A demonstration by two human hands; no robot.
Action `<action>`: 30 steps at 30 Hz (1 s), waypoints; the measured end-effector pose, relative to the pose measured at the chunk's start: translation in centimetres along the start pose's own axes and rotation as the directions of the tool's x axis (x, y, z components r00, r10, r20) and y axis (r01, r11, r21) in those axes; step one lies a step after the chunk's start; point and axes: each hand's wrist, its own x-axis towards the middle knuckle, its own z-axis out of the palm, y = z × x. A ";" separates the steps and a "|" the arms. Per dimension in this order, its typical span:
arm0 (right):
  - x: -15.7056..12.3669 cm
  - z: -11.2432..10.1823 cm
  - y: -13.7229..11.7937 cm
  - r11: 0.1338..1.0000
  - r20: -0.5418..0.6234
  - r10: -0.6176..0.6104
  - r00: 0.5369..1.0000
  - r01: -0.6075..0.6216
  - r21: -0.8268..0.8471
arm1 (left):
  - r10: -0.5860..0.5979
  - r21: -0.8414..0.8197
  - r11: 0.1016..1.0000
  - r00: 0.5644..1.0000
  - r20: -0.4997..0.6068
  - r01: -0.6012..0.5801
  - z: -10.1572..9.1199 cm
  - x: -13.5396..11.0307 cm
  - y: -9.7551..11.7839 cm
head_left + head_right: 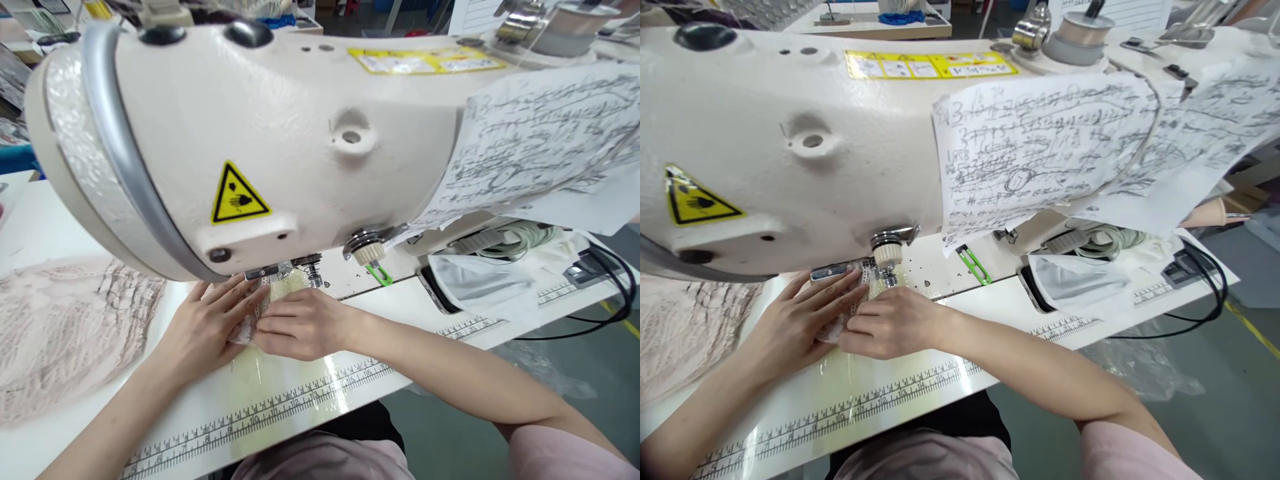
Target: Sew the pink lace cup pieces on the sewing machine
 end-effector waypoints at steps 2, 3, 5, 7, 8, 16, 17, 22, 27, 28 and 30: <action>0.0 0.0 0.0 1.000 -0.007 0.004 1.000 -0.004 -0.005 | -0.003 0.009 1.000 1.000 0.001 0.003 0.0 0.0 0.1; 0.0 0.0 0.1 1.000 -0.006 0.010 1.000 -0.010 -0.009 | -0.007 0.013 1.000 1.000 0.002 0.007 0.0 0.0 0.1; -0.1 0.0 0.1 1.000 0.006 0.025 1.000 -0.025 -0.016 | -0.012 0.018 1.000 1.000 0.004 0.012 0.1 0.0 0.2; -0.1 0.0 0.2 0.999 0.023 0.037 0.999 -0.037 -0.018 | -0.022 0.024 0.999 1.000 0.011 0.022 0.1 0.0 0.3; -0.2 0.1 0.2 0.999 0.035 0.043 0.998 -0.043 -0.017 | -0.026 0.028 0.999 1.000 0.013 0.026 0.2 0.0 0.3; -0.6 0.1 0.4 0.994 0.108 0.093 0.990 -0.098 0.038 | -0.054 0.049 0.997 0.999 0.008 0.054 0.4 0.3 0.4; -0.6 0.1 0.4 0.994 0.108 0.099 0.989 -0.102 0.029 | -0.054 0.056 0.997 0.999 0.008 0.054 0.4 0.3 0.4; -0.6 -0.2 0.5 0.991 0.033 0.106 0.994 -0.103 -0.083 | -0.055 0.093 0.994 0.998 -0.001 0.055 0.4 0.5 0.7; -0.4 -0.8 0.7 0.980 -0.028 0.138 0.990 -0.140 -0.138 | -0.061 0.096 0.993 0.998 -0.017 0.063 0.4 0.6 1.0; -0.4 -1.0 0.8 0.978 -0.028 0.147 0.989 -0.149 -0.146 | -0.061 0.101 0.993 0.998 -0.021 0.063 0.4 0.6 1.0; -0.3 -1.2 0.9 0.974 -0.025 0.153 0.988 -0.155 -0.165 | -0.055 0.117 0.991 0.998 -0.031 0.058 0.4 0.7 1.1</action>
